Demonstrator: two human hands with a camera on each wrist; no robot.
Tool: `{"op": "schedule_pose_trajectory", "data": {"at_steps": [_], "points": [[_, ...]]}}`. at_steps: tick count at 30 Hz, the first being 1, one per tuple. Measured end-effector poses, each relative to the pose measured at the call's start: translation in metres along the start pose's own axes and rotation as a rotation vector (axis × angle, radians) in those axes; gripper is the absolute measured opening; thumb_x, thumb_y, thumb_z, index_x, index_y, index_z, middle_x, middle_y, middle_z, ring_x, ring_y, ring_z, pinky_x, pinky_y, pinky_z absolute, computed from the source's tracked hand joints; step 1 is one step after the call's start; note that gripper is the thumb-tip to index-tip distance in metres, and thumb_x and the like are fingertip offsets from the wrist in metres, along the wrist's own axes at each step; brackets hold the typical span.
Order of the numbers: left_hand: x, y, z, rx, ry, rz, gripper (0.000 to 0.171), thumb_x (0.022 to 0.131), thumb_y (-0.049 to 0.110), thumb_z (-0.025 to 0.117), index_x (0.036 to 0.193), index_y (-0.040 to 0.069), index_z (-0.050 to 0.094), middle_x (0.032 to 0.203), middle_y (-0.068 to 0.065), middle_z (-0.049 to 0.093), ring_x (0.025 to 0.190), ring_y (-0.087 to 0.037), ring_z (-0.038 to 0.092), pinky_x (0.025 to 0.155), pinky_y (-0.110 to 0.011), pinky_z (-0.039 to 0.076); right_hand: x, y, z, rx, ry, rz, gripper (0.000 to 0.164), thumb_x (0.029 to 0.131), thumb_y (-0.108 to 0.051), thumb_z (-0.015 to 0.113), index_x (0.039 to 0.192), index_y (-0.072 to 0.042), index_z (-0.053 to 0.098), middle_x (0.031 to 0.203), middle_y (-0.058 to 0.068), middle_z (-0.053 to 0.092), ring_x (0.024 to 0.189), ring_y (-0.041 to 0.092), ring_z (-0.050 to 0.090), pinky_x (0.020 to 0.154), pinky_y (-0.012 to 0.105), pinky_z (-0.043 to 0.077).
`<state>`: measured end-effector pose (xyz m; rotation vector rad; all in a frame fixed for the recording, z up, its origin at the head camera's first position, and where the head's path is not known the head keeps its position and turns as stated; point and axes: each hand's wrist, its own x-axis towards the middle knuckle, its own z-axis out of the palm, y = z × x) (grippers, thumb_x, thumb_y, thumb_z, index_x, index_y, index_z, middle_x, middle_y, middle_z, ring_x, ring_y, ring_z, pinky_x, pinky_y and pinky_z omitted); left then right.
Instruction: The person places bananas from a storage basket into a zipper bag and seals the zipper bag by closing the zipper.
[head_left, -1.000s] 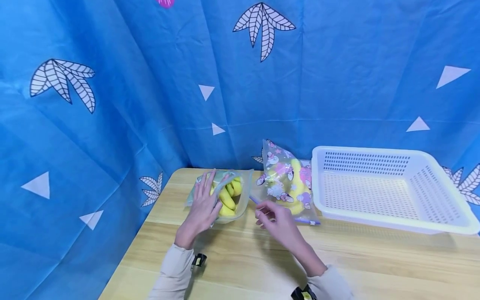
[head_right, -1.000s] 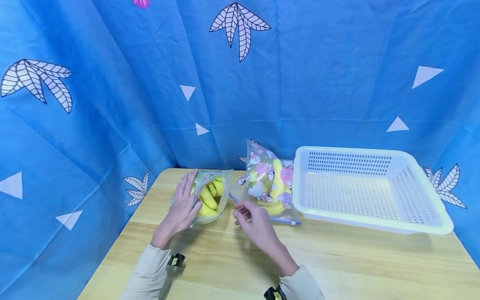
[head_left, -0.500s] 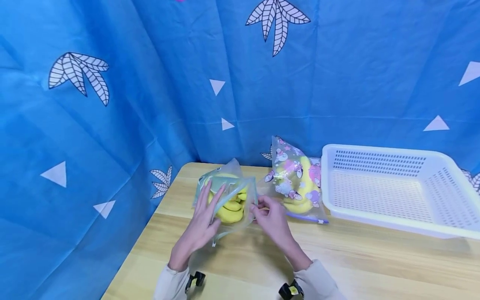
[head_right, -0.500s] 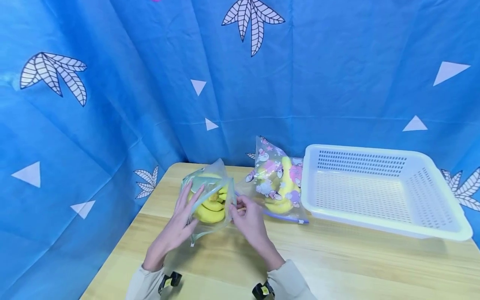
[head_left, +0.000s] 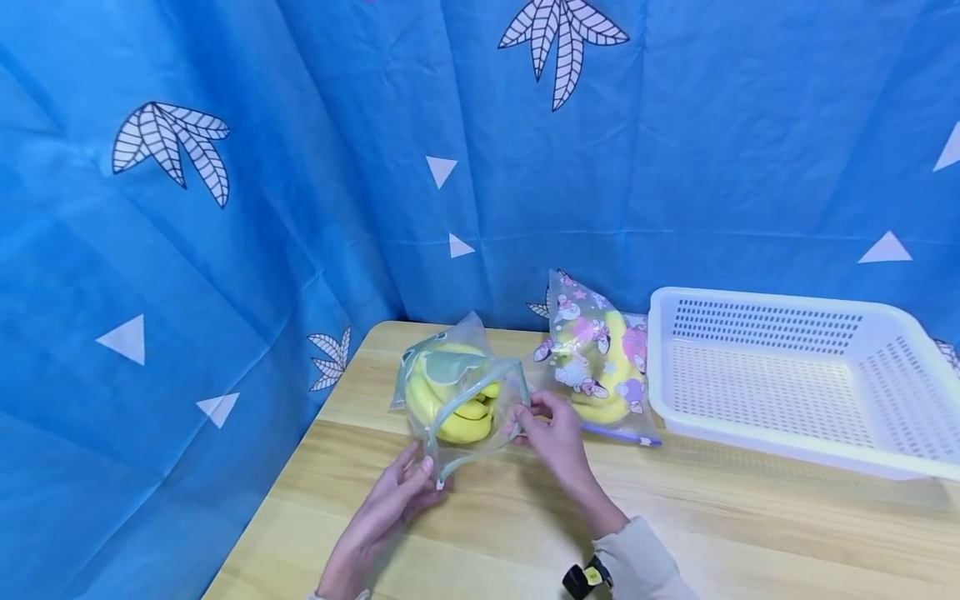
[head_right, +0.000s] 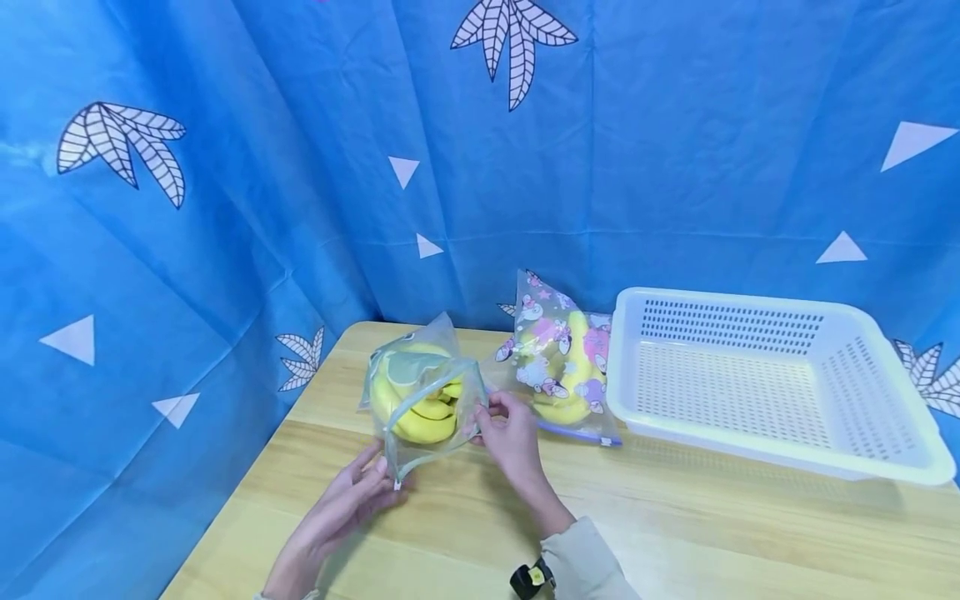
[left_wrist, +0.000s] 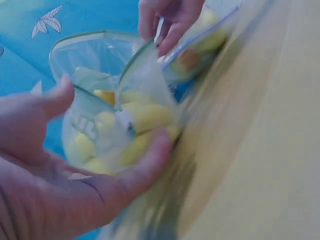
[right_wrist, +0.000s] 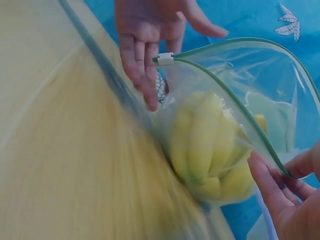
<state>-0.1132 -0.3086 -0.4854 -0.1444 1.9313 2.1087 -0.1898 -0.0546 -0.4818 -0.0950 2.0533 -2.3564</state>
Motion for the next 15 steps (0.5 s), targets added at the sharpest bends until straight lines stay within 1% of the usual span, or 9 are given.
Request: {"op": "schedule_pose_trajectory", "data": {"at_steps": [2, 3, 4, 5, 7, 9, 12, 14, 15], "points": [[0.001, -0.006, -0.001, -0.161, -0.045, -0.054, 0.073, 0.108, 0.016, 0.052, 0.160, -0.007, 0.007, 0.124, -0.027, 0.061, 0.109, -0.029, 0.067, 0.103, -0.041, 0.051, 0.000, 0.001, -0.001, 0.006, 0.006, 0.016, 0.012, 0.095, 0.005, 0.064, 0.105, 0.011, 0.064, 0.097, 0.023, 0.065, 0.073, 0.027, 0.073, 0.068, 0.036, 0.063], [0.001, -0.008, -0.001, -0.218, -0.043, -0.070, 0.070, 0.107, 0.013, 0.052, 0.159, -0.009, 0.011, 0.116, -0.022, 0.065, 0.103, -0.025, 0.069, 0.100, -0.037, 0.054, -0.001, 0.002, -0.001, 0.012, 0.009, 0.024, 0.012, 0.094, 0.004, 0.066, 0.105, 0.010, 0.063, 0.097, 0.022, 0.064, 0.073, 0.026, 0.073, 0.068, 0.037, 0.063], [0.001, -0.010, -0.001, -0.242, -0.029, -0.078, 0.066, 0.107, 0.010, 0.053, 0.157, -0.011, 0.016, 0.108, -0.017, 0.066, 0.095, -0.020, 0.069, 0.094, -0.033, 0.056, -0.002, 0.002, -0.001, 0.017, 0.009, 0.030, 0.013, 0.094, 0.003, 0.067, 0.104, 0.009, 0.062, 0.096, 0.021, 0.062, 0.072, 0.026, 0.072, 0.068, 0.038, 0.063], [0.002, -0.011, -0.001, -0.246, -0.007, -0.078, 0.063, 0.105, 0.008, 0.054, 0.155, -0.014, 0.022, 0.102, -0.012, 0.067, 0.090, -0.017, 0.069, 0.089, -0.029, 0.058, -0.004, 0.001, -0.002, 0.024, 0.009, 0.032, 0.015, 0.094, 0.001, 0.068, 0.104, 0.009, 0.061, 0.097, 0.020, 0.061, 0.072, 0.026, 0.071, 0.068, 0.039, 0.063], [0.003, -0.013, -0.001, -0.240, 0.054, -0.075, 0.055, 0.102, 0.003, 0.058, 0.149, -0.015, 0.035, 0.096, -0.008, 0.068, 0.083, -0.014, 0.067, 0.079, -0.025, 0.059, -0.009, 0.000, -0.002, 0.006, 0.008, 0.031, 0.018, 0.094, -0.005, 0.072, 0.100, 0.006, 0.059, 0.093, 0.018, 0.061, 0.069, 0.026, 0.070, 0.066, 0.039, 0.063], [0.004, -0.014, 0.000, -0.226, 0.121, -0.065, 0.047, 0.100, 0.000, 0.060, 0.142, -0.013, 0.046, 0.097, -0.008, 0.069, 0.081, -0.014, 0.067, 0.074, -0.025, 0.060, -0.017, -0.002, -0.003, -0.054, -0.004, 0.022, 0.021, 0.094, -0.012, 0.074, 0.094, 0.003, 0.059, 0.084, 0.016, 0.062, 0.064, 0.027, 0.067, 0.061, 0.034, 0.061], [0.007, -0.012, 0.002, -0.201, 0.183, -0.035, 0.041, 0.098, -0.002, 0.062, 0.137, -0.011, 0.052, 0.104, -0.011, 0.070, 0.081, -0.015, 0.067, 0.074, -0.027, 0.060, -0.031, -0.003, -0.002, -0.158, -0.080, 0.009, 0.024, 0.095, -0.021, 0.074, 0.085, -0.002, 0.065, 0.072, 0.014, 0.065, 0.059, 0.026, 0.063, 0.054, 0.027, 0.054], [0.009, -0.011, 0.005, -0.190, 0.197, -0.013, 0.042, 0.098, -0.004, 0.061, 0.138, -0.011, 0.052, 0.107, -0.012, 0.070, 0.082, -0.016, 0.067, 0.077, -0.028, 0.060, -0.040, -0.001, 0.001, -0.198, -0.160, -0.001, 0.024, 0.097, -0.022, 0.072, 0.082, -0.003, 0.069, 0.069, 0.014, 0.067, 0.060, 0.027, 0.065, 0.055, 0.026, 0.054], [0.010, -0.011, 0.006, -0.187, 0.196, -0.002, 0.043, 0.097, -0.005, 0.060, 0.139, -0.012, 0.051, 0.108, -0.012, 0.069, 0.083, -0.016, 0.067, 0.079, -0.028, 0.060, -0.044, -0.001, 0.004, -0.202, -0.201, -0.005, 0.023, 0.097, -0.020, 0.071, 0.082, -0.002, 0.072, 0.070, 0.013, 0.068, 0.062, 0.027, 0.067, 0.057, 0.027, 0.056]]}}
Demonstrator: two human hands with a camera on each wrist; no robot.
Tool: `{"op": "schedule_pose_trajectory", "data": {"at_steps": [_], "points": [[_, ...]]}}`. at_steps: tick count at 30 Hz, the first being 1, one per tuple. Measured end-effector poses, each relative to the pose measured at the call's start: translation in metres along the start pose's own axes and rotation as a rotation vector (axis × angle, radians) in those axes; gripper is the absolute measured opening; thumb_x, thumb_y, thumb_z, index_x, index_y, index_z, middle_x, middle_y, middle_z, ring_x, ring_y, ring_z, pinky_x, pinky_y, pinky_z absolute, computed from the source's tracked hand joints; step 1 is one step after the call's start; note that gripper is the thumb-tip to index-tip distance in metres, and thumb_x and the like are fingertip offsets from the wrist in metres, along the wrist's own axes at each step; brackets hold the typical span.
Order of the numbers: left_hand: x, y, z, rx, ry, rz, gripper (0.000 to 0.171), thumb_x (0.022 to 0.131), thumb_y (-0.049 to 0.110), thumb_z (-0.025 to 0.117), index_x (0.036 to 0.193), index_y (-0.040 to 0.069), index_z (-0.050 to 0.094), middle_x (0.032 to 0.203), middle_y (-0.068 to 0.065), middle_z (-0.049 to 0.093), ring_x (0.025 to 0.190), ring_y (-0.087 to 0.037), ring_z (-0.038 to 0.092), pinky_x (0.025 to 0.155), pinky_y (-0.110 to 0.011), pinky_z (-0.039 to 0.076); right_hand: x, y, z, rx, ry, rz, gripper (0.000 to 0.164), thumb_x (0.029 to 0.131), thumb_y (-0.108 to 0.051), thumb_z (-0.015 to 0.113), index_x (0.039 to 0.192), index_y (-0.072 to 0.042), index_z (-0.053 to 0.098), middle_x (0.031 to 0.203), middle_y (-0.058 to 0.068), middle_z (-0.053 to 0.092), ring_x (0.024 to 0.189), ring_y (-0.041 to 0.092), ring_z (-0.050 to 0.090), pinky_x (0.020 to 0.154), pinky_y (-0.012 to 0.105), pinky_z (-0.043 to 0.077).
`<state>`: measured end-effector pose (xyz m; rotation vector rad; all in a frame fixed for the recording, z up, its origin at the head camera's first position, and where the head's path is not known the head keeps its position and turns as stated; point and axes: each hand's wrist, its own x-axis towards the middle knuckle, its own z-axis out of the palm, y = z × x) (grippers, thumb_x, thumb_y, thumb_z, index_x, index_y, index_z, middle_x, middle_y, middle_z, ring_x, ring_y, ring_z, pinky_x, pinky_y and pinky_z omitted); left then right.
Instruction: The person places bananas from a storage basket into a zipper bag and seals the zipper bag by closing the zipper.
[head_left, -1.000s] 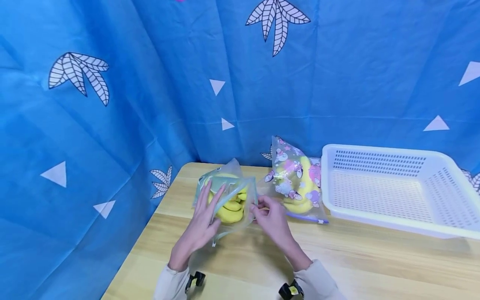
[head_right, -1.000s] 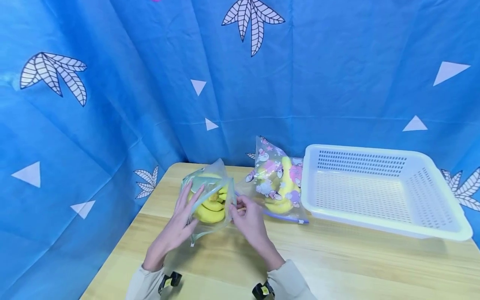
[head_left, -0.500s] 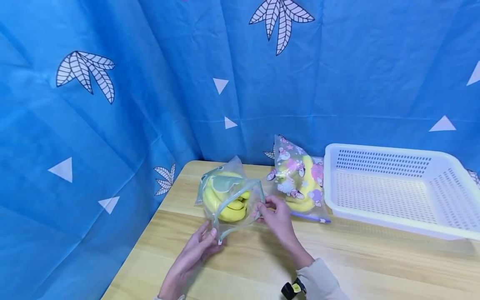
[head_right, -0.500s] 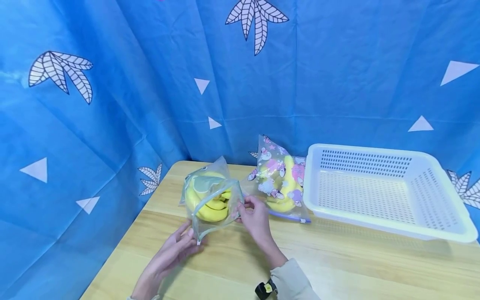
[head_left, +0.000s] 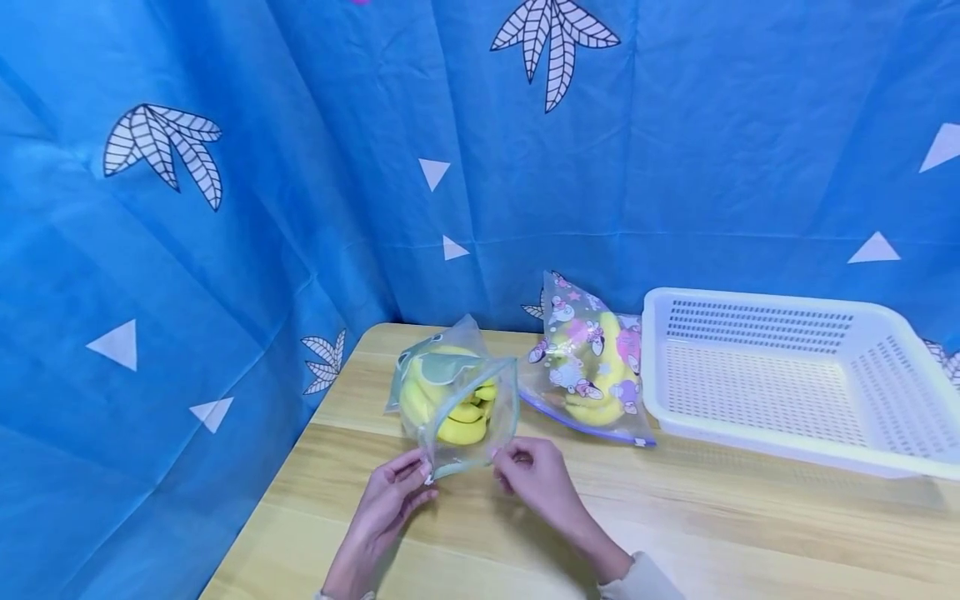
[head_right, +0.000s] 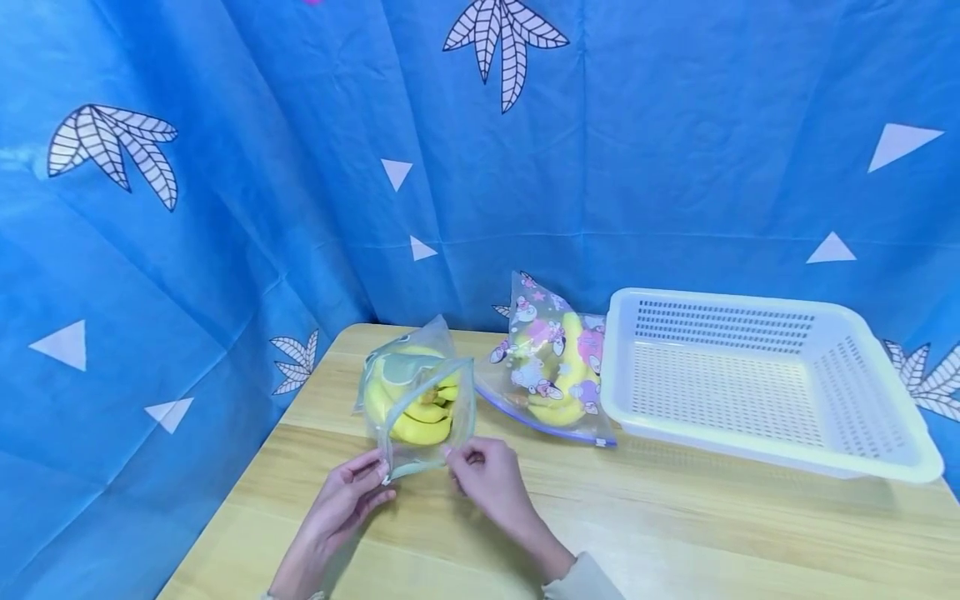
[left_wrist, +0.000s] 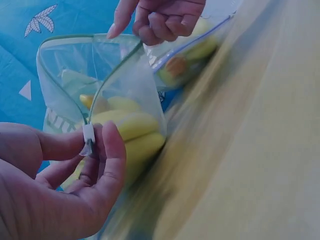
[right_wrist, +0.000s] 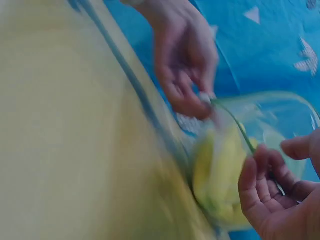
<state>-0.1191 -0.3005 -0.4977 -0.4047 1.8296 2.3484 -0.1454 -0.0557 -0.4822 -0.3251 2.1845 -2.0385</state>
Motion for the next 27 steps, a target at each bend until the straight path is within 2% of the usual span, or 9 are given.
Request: {"op": "schedule_pose_trajectory", "data": {"at_steps": [4, 10, 13, 17, 20, 23, 27], "points": [[0.001, 0.000, 0.004, 0.008, -0.034, 0.015, 0.046, 0.097, -0.009, 0.057, 0.142, -0.015, 0.046, 0.108, -0.010, 0.067, 0.087, -0.016, 0.066, 0.084, -0.029, 0.059, -0.009, 0.002, 0.012, 0.025, -0.103, -0.026, 0.018, 0.098, -0.012, 0.069, 0.090, 0.001, 0.076, 0.081, 0.015, 0.074, 0.074, 0.033, 0.074, 0.067, 0.030, 0.061], [-0.002, 0.001, 0.001, -0.038, -0.096, -0.021, 0.049, 0.097, -0.010, 0.056, 0.144, -0.014, 0.043, 0.109, -0.009, 0.071, 0.090, -0.015, 0.067, 0.086, -0.028, 0.058, -0.014, 0.004, 0.024, 0.064, -0.160, -0.031, 0.019, 0.096, -0.011, 0.071, 0.102, 0.006, 0.076, 0.087, 0.017, 0.076, 0.077, 0.034, 0.074, 0.070, 0.038, 0.062], [-0.003, 0.002, 0.000, -0.037, -0.111, -0.019, 0.050, 0.097, -0.009, 0.057, 0.145, -0.015, 0.042, 0.112, -0.010, 0.071, 0.089, -0.014, 0.067, 0.084, -0.027, 0.058, -0.012, 0.007, 0.026, 0.171, -0.166, 0.030, 0.024, 0.096, -0.011, 0.070, 0.107, 0.010, 0.073, 0.092, 0.021, 0.075, 0.083, 0.038, 0.074, 0.074, 0.042, 0.062], [-0.001, 0.002, -0.003, 0.006, -0.082, -0.014, 0.049, 0.095, -0.011, 0.058, 0.143, -0.013, 0.047, 0.111, -0.011, 0.071, 0.086, -0.015, 0.067, 0.080, -0.027, 0.058, -0.006, 0.014, 0.024, 0.373, -0.150, 0.158, 0.031, 0.097, -0.012, 0.070, 0.112, 0.015, 0.068, 0.100, 0.026, 0.073, 0.092, 0.035, 0.074, 0.083, 0.041, 0.061], [0.008, 0.002, -0.005, 0.040, -0.051, 0.005, 0.050, 0.094, -0.013, 0.057, 0.142, -0.014, 0.046, 0.109, -0.011, 0.069, 0.086, -0.016, 0.067, 0.080, -0.028, 0.059, 0.004, 0.018, 0.021, 0.482, -0.125, 0.212, 0.035, 0.098, -0.012, 0.069, 0.116, 0.016, 0.063, 0.104, 0.025, 0.073, 0.094, 0.029, 0.074, 0.088, 0.039, 0.059], [0.023, 0.001, -0.005, 0.070, -0.042, 0.032, 0.051, 0.094, -0.015, 0.054, 0.144, -0.016, 0.042, 0.108, -0.011, 0.066, 0.087, -0.018, 0.065, 0.079, -0.029, 0.059, 0.017, 0.019, 0.021, 0.560, -0.077, 0.236, 0.034, 0.100, -0.012, 0.065, 0.118, 0.016, 0.059, 0.103, 0.022, 0.073, 0.093, 0.025, 0.074, 0.090, 0.038, 0.058], [0.047, 0.005, -0.005, 0.077, -0.022, 0.060, 0.049, 0.095, -0.016, 0.051, 0.144, -0.015, 0.043, 0.110, -0.013, 0.065, 0.087, -0.020, 0.064, 0.078, -0.030, 0.058, 0.037, 0.020, 0.025, 0.600, -0.022, 0.238, 0.030, 0.103, -0.008, 0.059, 0.119, 0.018, 0.055, 0.102, 0.024, 0.073, 0.092, 0.026, 0.075, 0.089, 0.038, 0.059]]}}
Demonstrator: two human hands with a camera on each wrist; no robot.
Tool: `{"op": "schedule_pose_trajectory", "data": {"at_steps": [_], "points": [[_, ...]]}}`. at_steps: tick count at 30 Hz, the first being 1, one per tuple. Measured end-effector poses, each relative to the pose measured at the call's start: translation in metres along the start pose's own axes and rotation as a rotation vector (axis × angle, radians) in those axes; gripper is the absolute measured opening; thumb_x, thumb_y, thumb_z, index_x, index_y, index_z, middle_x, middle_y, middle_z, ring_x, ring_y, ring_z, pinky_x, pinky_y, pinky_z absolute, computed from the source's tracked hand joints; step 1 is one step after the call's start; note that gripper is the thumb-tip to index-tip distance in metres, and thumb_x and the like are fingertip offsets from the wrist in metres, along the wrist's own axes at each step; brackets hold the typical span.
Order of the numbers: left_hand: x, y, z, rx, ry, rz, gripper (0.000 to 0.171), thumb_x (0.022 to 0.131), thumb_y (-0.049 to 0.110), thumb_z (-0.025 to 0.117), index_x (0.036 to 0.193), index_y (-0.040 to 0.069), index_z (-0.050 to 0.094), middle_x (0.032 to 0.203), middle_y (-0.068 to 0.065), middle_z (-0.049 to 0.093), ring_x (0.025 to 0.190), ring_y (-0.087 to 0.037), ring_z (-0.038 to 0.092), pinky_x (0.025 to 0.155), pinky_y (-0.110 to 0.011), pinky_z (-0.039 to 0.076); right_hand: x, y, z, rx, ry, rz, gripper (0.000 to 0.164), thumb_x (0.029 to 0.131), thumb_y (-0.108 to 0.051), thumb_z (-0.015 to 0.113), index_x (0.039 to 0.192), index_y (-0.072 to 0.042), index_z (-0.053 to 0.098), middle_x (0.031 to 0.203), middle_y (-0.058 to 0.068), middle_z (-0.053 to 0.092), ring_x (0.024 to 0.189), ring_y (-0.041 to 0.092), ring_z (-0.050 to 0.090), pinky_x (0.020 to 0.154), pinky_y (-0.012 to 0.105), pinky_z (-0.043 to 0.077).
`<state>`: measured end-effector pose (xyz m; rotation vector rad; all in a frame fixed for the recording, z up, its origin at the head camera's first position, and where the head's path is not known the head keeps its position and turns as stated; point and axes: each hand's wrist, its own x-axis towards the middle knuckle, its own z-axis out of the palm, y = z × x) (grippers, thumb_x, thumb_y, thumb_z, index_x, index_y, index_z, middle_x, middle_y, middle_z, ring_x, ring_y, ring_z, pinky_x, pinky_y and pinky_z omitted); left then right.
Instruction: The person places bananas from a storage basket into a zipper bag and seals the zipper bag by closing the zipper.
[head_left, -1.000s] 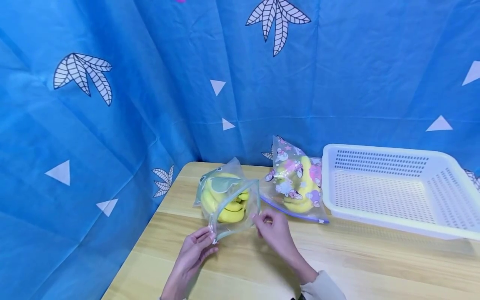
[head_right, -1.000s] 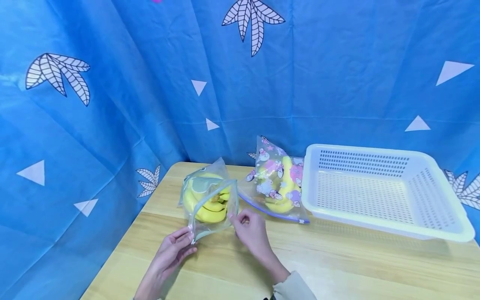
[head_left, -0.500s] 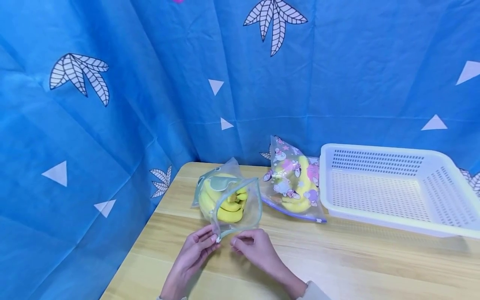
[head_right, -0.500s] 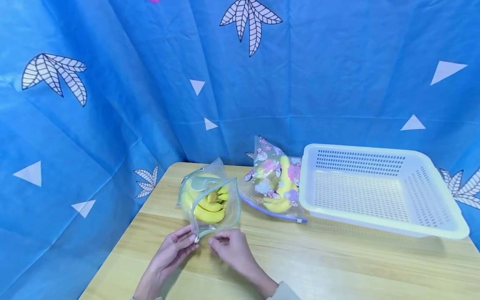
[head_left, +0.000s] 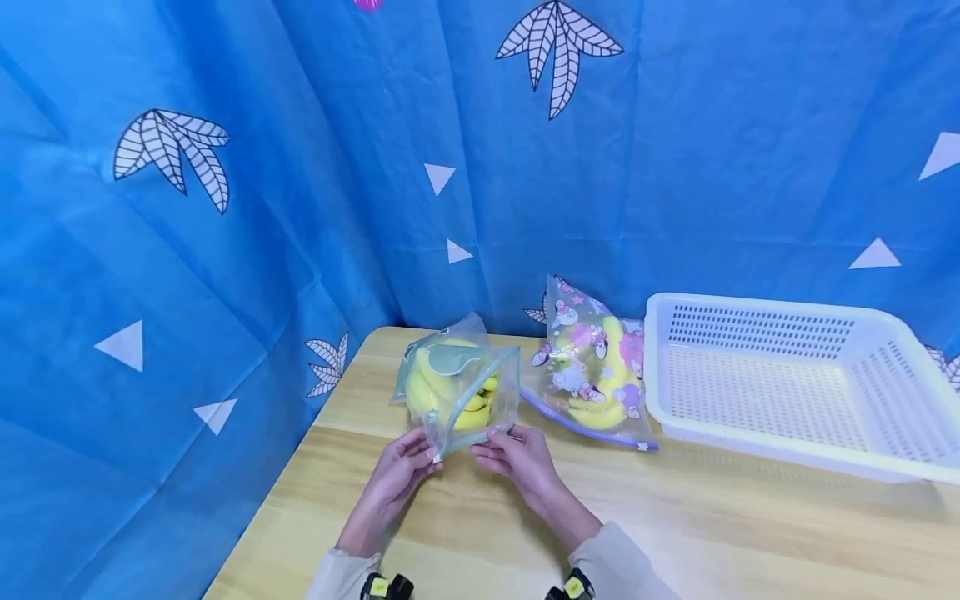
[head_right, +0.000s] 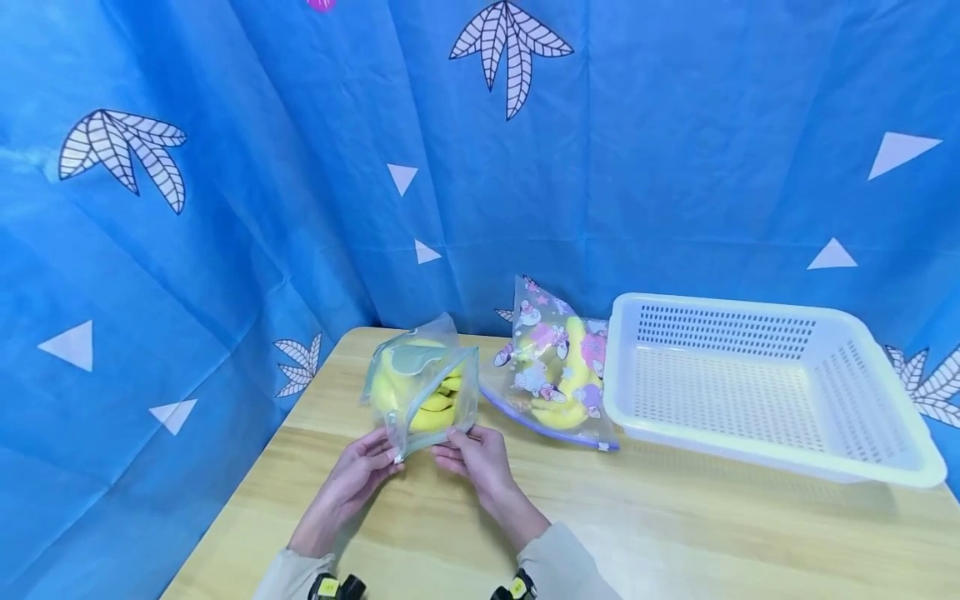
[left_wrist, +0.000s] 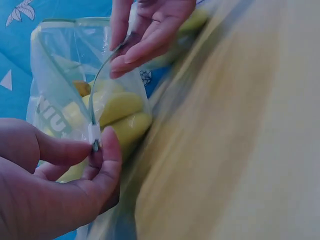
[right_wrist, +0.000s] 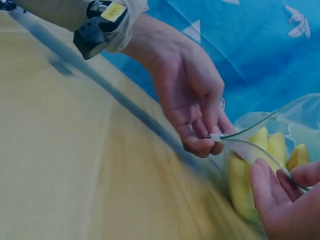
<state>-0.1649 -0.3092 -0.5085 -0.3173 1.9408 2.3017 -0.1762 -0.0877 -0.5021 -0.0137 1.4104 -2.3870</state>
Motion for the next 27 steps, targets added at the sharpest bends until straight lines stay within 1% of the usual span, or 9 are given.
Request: {"op": "schedule_pose_trajectory", "data": {"at_steps": [3, 6, 8, 11, 12, 15, 20, 23, 27], "points": [[0.018, 0.000, -0.001, -0.009, 0.028, 0.012, 0.049, 0.095, -0.016, 0.050, 0.144, -0.013, 0.046, 0.113, -0.014, 0.064, 0.090, -0.021, 0.063, 0.078, -0.031, 0.057, 0.010, 0.004, 0.001, 0.001, 0.011, 0.005, 0.031, 0.104, -0.006, 0.056, 0.123, 0.018, 0.053, 0.108, 0.029, 0.071, 0.095, 0.028, 0.074, 0.090, 0.038, 0.058], [0.033, 0.004, -0.004, 0.000, 0.050, 0.039, 0.047, 0.095, -0.016, 0.053, 0.141, -0.014, 0.049, 0.109, -0.013, 0.060, 0.090, -0.020, 0.060, 0.079, -0.030, 0.057, 0.019, 0.008, 0.004, 0.023, 0.016, 0.000, 0.033, 0.105, -0.007, 0.055, 0.125, 0.019, 0.051, 0.112, 0.031, 0.069, 0.097, 0.028, 0.074, 0.092, 0.039, 0.057], [0.039, 0.006, -0.005, 0.007, 0.053, 0.047, 0.046, 0.094, -0.017, 0.054, 0.140, -0.016, 0.050, 0.106, -0.012, 0.058, 0.090, -0.020, 0.059, 0.079, -0.030, 0.057, 0.022, 0.011, 0.007, 0.036, 0.022, -0.001, 0.033, 0.104, -0.007, 0.057, 0.123, 0.019, 0.052, 0.110, 0.030, 0.070, 0.094, 0.026, 0.074, 0.091, 0.038, 0.058], [0.042, 0.008, -0.006, 0.032, 0.052, 0.052, 0.046, 0.093, -0.018, 0.055, 0.138, -0.018, 0.049, 0.103, -0.011, 0.058, 0.089, -0.018, 0.060, 0.078, -0.030, 0.058, 0.024, 0.017, 0.013, 0.015, 0.019, 0.002, 0.032, 0.100, -0.005, 0.062, 0.119, 0.020, 0.057, 0.106, 0.028, 0.072, 0.090, 0.024, 0.074, 0.090, 0.039, 0.058], [0.043, 0.008, -0.007, 0.037, 0.054, 0.051, 0.046, 0.092, -0.019, 0.056, 0.137, -0.019, 0.049, 0.103, -0.012, 0.059, 0.088, -0.018, 0.061, 0.079, -0.030, 0.059, 0.024, 0.020, 0.016, 0.000, 0.019, 0.002, 0.031, 0.098, -0.004, 0.065, 0.118, 0.020, 0.059, 0.105, 0.027, 0.072, 0.089, 0.023, 0.074, 0.089, 0.039, 0.059], [0.035, 0.007, -0.011, 0.047, 0.087, 0.047, 0.041, 0.090, -0.019, 0.059, 0.131, -0.019, 0.055, 0.103, -0.014, 0.063, 0.085, -0.019, 0.065, 0.078, -0.030, 0.060, 0.023, 0.030, 0.030, -0.044, 0.018, -0.011, 0.031, 0.093, -0.001, 0.071, 0.116, 0.019, 0.064, 0.104, 0.024, 0.073, 0.089, 0.024, 0.074, 0.088, 0.040, 0.060], [0.023, 0.002, -0.017, 0.047, 0.149, 0.060, 0.030, 0.086, -0.019, 0.066, 0.116, -0.017, 0.066, 0.097, -0.016, 0.071, 0.076, -0.019, 0.068, 0.071, -0.028, 0.061, 0.026, 0.048, 0.051, -0.058, 0.074, -0.052, 0.033, 0.085, 0.005, 0.076, 0.115, 0.015, 0.066, 0.099, 0.020, 0.075, 0.089, 0.028, 0.074, 0.085, 0.041, 0.060], [0.018, 0.000, -0.020, 0.037, 0.165, 0.079, 0.029, 0.084, -0.019, 0.069, 0.113, -0.018, 0.067, 0.094, -0.016, 0.074, 0.071, -0.017, 0.069, 0.067, -0.027, 0.060, 0.028, 0.055, 0.058, -0.057, 0.117, -0.064, 0.033, 0.082, 0.006, 0.077, 0.112, 0.014, 0.067, 0.095, 0.021, 0.075, 0.086, 0.027, 0.075, 0.082, 0.039, 0.061], [0.015, -0.001, -0.023, 0.015, 0.186, 0.086, 0.031, 0.083, -0.020, 0.069, 0.114, -0.020, 0.065, 0.094, -0.018, 0.074, 0.069, -0.016, 0.069, 0.065, -0.026, 0.060, 0.030, 0.058, 0.065, -0.069, 0.159, -0.068, 0.031, 0.081, 0.008, 0.077, 0.110, 0.014, 0.068, 0.092, 0.019, 0.075, 0.081, 0.023, 0.074, 0.079, 0.036, 0.062]]}}
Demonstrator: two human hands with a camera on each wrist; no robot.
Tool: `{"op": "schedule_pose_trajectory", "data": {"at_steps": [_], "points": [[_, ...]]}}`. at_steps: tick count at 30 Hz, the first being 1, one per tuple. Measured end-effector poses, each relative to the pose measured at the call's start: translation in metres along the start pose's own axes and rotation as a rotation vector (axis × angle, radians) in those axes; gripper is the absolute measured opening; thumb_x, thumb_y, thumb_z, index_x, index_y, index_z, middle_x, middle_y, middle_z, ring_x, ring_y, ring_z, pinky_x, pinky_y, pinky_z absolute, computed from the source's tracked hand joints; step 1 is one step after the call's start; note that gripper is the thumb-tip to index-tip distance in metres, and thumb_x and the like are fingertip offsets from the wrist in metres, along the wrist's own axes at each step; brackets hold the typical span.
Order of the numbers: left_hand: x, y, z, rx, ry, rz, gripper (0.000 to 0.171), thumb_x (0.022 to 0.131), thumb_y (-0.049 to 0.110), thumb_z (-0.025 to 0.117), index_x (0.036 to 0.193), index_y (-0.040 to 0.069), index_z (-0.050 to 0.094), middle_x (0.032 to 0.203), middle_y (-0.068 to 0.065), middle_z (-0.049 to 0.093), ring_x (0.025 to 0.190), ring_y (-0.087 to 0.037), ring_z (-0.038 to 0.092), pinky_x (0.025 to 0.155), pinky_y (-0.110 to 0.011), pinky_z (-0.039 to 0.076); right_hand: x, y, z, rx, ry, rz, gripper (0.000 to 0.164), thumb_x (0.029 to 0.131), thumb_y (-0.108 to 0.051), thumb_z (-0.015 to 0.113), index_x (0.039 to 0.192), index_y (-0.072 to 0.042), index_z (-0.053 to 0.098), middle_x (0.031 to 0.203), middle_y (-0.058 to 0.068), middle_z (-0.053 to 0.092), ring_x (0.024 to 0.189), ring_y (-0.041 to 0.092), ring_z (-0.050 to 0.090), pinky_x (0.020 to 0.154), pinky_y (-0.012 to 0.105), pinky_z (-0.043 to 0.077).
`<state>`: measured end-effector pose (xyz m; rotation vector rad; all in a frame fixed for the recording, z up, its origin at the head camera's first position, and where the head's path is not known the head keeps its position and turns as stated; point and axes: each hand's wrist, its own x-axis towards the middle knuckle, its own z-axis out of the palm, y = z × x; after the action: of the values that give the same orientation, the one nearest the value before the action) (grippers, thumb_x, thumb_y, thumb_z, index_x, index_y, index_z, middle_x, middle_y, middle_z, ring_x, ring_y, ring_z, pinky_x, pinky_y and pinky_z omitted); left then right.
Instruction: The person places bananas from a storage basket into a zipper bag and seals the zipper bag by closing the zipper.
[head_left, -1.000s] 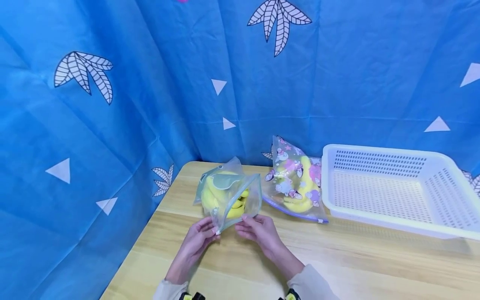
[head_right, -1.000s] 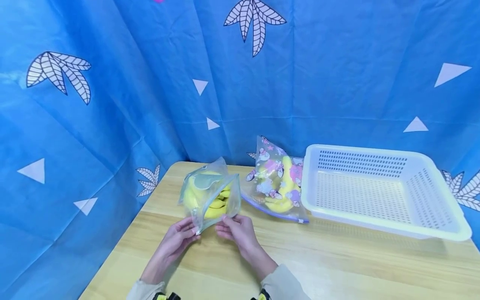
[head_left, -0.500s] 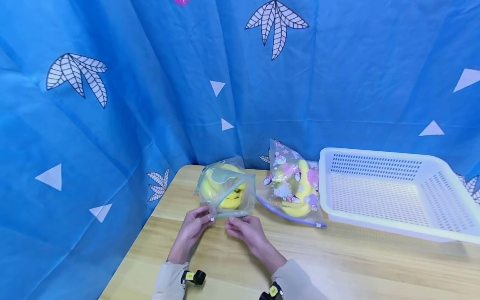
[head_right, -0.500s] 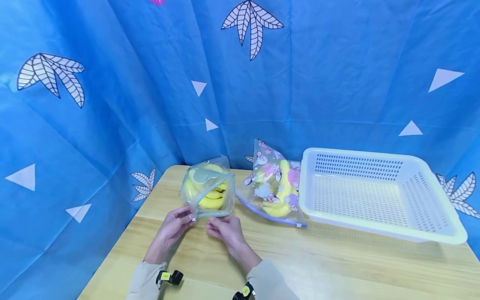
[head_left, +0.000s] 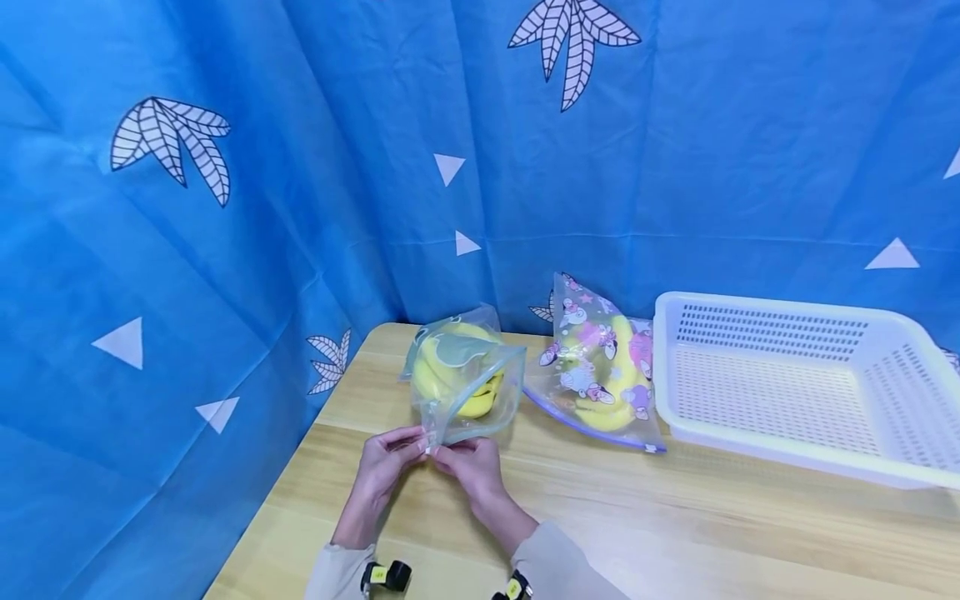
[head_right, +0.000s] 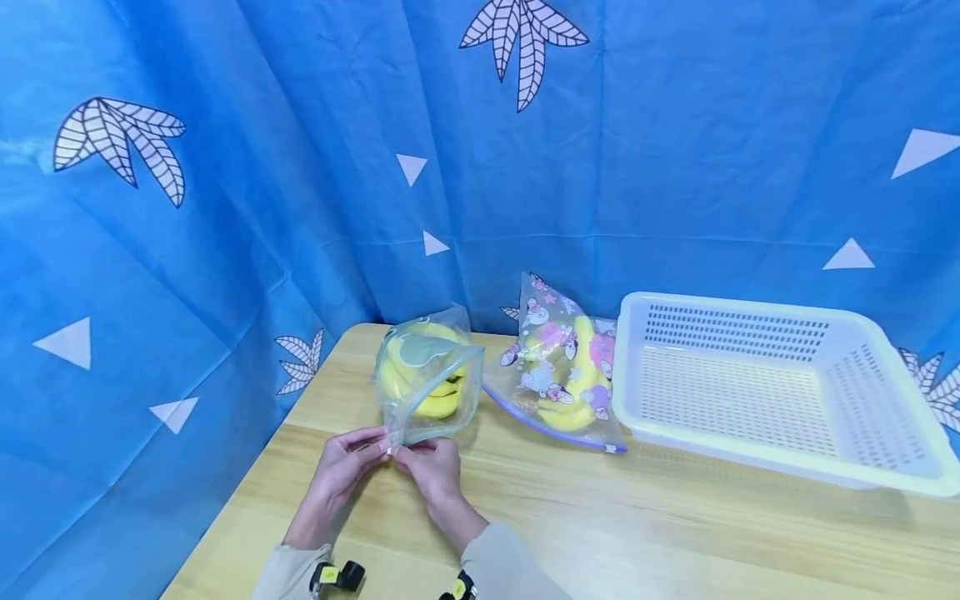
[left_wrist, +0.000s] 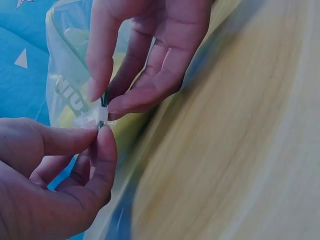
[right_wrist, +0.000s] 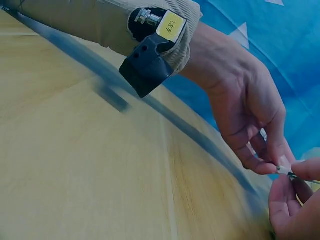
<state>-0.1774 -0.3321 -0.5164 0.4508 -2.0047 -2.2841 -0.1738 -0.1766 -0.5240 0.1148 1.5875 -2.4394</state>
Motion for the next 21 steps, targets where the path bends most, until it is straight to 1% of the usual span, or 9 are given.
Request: {"op": "schedule_pose_trajectory", "data": {"at_steps": [5, 12, 15, 18, 21], "points": [[-0.001, 0.001, 0.004, 0.027, 0.019, 0.017, 0.032, 0.083, -0.020, 0.069, 0.115, -0.021, 0.064, 0.096, -0.020, 0.074, 0.069, -0.016, 0.069, 0.065, -0.026, 0.060, 0.002, -0.002, 0.002, -0.021, 0.036, -0.001, 0.033, 0.078, 0.011, 0.077, 0.110, 0.013, 0.068, 0.091, 0.020, 0.074, 0.078, 0.022, 0.073, 0.076, 0.036, 0.062], [-0.007, 0.005, 0.005, 0.073, 0.026, 0.030, 0.032, 0.084, -0.018, 0.070, 0.116, -0.019, 0.065, 0.101, -0.022, 0.074, 0.071, -0.016, 0.069, 0.067, -0.026, 0.060, 0.004, -0.002, 0.004, -0.028, 0.056, 0.018, 0.036, 0.076, 0.013, 0.078, 0.110, 0.012, 0.066, 0.091, 0.019, 0.073, 0.078, 0.027, 0.074, 0.074, 0.037, 0.062], [-0.008, 0.006, 0.004, 0.084, 0.023, 0.033, 0.032, 0.084, -0.018, 0.070, 0.116, -0.018, 0.066, 0.103, -0.023, 0.073, 0.071, -0.016, 0.069, 0.068, -0.026, 0.060, 0.005, -0.003, 0.003, -0.011, 0.035, 0.026, 0.036, 0.076, 0.014, 0.079, 0.109, 0.012, 0.065, 0.092, 0.020, 0.073, 0.077, 0.029, 0.075, 0.074, 0.038, 0.063], [-0.009, 0.005, 0.004, 0.099, 0.021, 0.041, 0.032, 0.084, -0.017, 0.071, 0.116, -0.018, 0.066, 0.103, -0.024, 0.073, 0.071, -0.016, 0.069, 0.068, -0.026, 0.060, 0.006, -0.004, 0.001, -0.008, -0.001, 0.037, 0.035, 0.077, 0.014, 0.079, 0.109, 0.012, 0.065, 0.092, 0.020, 0.074, 0.076, 0.028, 0.075, 0.074, 0.038, 0.063], [-0.010, 0.005, 0.003, 0.116, 0.013, 0.035, 0.032, 0.084, -0.016, 0.072, 0.116, -0.016, 0.067, 0.105, -0.025, 0.073, 0.073, -0.017, 0.069, 0.069, -0.027, 0.061, 0.007, -0.005, -0.001, -0.011, -0.024, 0.054, 0.035, 0.077, 0.014, 0.079, 0.108, 0.012, 0.065, 0.092, 0.019, 0.074, 0.075, 0.026, 0.075, 0.074, 0.038, 0.063]]}}
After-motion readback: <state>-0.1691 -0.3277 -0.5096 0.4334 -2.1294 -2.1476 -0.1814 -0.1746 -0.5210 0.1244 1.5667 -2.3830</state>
